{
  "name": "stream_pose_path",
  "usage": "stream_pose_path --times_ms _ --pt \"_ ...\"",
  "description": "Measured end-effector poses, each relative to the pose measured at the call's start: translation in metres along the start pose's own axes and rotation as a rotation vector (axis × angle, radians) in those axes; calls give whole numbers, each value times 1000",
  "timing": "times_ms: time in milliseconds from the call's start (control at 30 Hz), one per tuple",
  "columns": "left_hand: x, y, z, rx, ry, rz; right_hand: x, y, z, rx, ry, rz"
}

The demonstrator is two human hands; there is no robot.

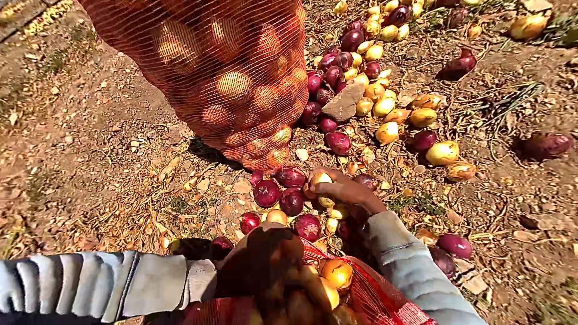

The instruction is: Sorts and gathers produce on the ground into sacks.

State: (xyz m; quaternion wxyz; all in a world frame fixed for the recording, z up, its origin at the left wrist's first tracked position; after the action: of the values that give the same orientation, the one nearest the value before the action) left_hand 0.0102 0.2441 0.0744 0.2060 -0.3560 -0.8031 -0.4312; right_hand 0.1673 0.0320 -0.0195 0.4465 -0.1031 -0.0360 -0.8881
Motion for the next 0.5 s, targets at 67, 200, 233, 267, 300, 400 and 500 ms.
stream_pose_path --times_ms 67,200,233,267,300,400,500 --pt "-13 18 29 62 180 8 15 -19 8 -31 -9 133" --pt "-67 20 59 -42 229 209 37 -41 -16 -104 17 23" --pt "-75 19 56 -69 272 250 44 -48 -27 -150 27 -44" --pt "-78 20 52 -88 292 267 50 -54 -34 -198 28 -95" --pt "-80 22 50 -97 298 270 54 -58 -37 -257 34 -109" --pt "-77 17 56 -64 284 210 75 -77 -40 -245 111 -46" --pt "-56 6 31 49 133 120 89 -89 -43 -155 172 -53"
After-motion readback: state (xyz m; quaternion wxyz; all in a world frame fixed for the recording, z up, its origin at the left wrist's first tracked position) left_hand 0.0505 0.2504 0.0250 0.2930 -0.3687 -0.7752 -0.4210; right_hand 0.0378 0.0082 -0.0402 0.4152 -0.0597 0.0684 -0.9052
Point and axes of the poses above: each hand's wrist, its own x-axis away from the middle knuckle, its own y-axis out of the back of the hand, z = x × y, the point moved 3 cm from there along -x, towards the middle knuckle, and after that the axes turned 11 degrees about z, right-handed, at the moved point
